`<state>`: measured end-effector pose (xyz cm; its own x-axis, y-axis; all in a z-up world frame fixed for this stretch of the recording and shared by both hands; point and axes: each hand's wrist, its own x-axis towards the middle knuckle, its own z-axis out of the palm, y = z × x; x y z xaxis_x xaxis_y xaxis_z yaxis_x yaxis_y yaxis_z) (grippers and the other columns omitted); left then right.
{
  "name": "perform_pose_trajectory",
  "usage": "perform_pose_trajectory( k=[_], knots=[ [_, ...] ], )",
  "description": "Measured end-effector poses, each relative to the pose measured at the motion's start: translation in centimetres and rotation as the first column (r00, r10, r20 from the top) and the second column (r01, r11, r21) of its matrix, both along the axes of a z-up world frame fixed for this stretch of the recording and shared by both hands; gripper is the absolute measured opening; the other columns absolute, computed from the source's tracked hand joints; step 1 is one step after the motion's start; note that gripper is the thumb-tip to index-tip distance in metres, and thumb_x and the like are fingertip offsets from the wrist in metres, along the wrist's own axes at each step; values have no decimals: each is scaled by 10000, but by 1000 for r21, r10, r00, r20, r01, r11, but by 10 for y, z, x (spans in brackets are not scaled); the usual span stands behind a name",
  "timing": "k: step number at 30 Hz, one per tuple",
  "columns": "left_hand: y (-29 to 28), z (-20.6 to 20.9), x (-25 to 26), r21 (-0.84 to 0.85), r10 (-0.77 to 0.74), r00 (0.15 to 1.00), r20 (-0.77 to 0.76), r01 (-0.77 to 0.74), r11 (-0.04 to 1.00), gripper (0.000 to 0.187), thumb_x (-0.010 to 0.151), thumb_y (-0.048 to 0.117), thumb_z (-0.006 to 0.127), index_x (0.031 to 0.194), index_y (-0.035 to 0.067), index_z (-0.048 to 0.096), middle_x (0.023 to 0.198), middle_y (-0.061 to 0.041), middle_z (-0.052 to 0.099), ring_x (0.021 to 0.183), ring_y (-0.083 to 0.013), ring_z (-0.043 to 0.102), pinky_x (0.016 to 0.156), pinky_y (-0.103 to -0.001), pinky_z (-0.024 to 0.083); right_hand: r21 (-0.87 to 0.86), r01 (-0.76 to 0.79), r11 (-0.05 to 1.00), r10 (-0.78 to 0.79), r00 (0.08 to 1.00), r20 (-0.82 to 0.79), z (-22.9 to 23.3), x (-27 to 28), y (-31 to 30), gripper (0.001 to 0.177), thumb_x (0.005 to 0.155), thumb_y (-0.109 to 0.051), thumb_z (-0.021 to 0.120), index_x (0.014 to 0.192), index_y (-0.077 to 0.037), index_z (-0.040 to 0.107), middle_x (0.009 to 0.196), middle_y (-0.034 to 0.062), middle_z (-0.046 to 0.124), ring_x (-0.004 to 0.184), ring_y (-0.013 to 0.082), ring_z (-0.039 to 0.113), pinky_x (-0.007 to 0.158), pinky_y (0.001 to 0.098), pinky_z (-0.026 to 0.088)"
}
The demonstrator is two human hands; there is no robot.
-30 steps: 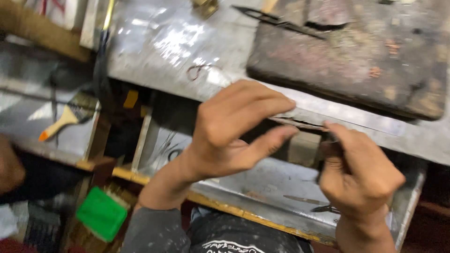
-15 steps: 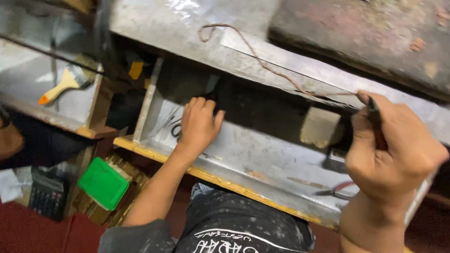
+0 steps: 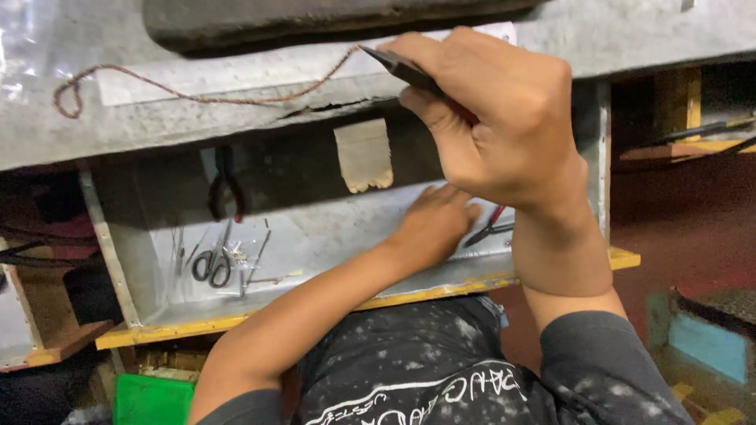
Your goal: Shaping a thin metal wire into loops using pliers at a jewelry workbench.
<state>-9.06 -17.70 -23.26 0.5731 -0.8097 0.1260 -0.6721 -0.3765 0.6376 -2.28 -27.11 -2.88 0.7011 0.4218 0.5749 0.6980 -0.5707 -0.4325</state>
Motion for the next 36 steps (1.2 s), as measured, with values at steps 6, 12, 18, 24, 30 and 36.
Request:
perform_pose_trajectory(
  k=[6,12,18,24,30,36],
  knots=[
    [-49,3,20,-446,-361,877,-316,199,872,131,803,68,473,858,81,355,877,-72,429,929,-180,358,790,-430,266,10,-34,999,34,999,-8,1,0,3,168,1147,46,570,1269,123,657,1013,190,691,836,352,609,772,418,482],
    [-64,-63,35,-323,-657,711,-251,578,750,483,1119,364,358,1498,90,482,1608,-69,449,1473,-228,439,1250,-382,333,-35,28,999,-28,1000,-5,4,-6,9,165,1071,61,636,1226,48,693,883,150,615,719,315,551,676,402,434],
    [65,53,34,-312,-292,875,386,421,851,321,1111,133,377,940,-56,573,969,-205,595,854,-372,566,833,-477,488,22,-8,1000,8,1000,-15,6,-9,7,247,987,125,667,1225,74,706,960,179,719,740,275,639,697,364,502],
    [149,134,-20,-590,4,935,-354,-227,775,192,1073,126,434,920,10,431,1415,-328,530,1389,-467,529,1159,-561,479,-7,10,1000,-10,1000,-9,5,-11,8,222,1013,63,648,1226,38,704,1057,194,743,847,289,703,770,337,529],
    [171,160,-34,-770,-85,811,-579,-509,385,109,1101,163,399,1029,85,372,1392,-275,520,1426,-516,466,1217,-689,414,-34,-31,999,33,997,65,5,-18,20,194,1017,77,627,1187,81,718,894,200,655,744,302,628,713,364,520],
    [176,165,-24,-720,148,850,-506,-511,469,188,925,-49,317,989,118,258,1026,-148,464,749,-171,445,636,-291,424,-4,-167,986,166,978,126,7,-20,30,408,887,330,421,1149,159,682,809,206,568,649,310,509,600,384,454]
  ],
)
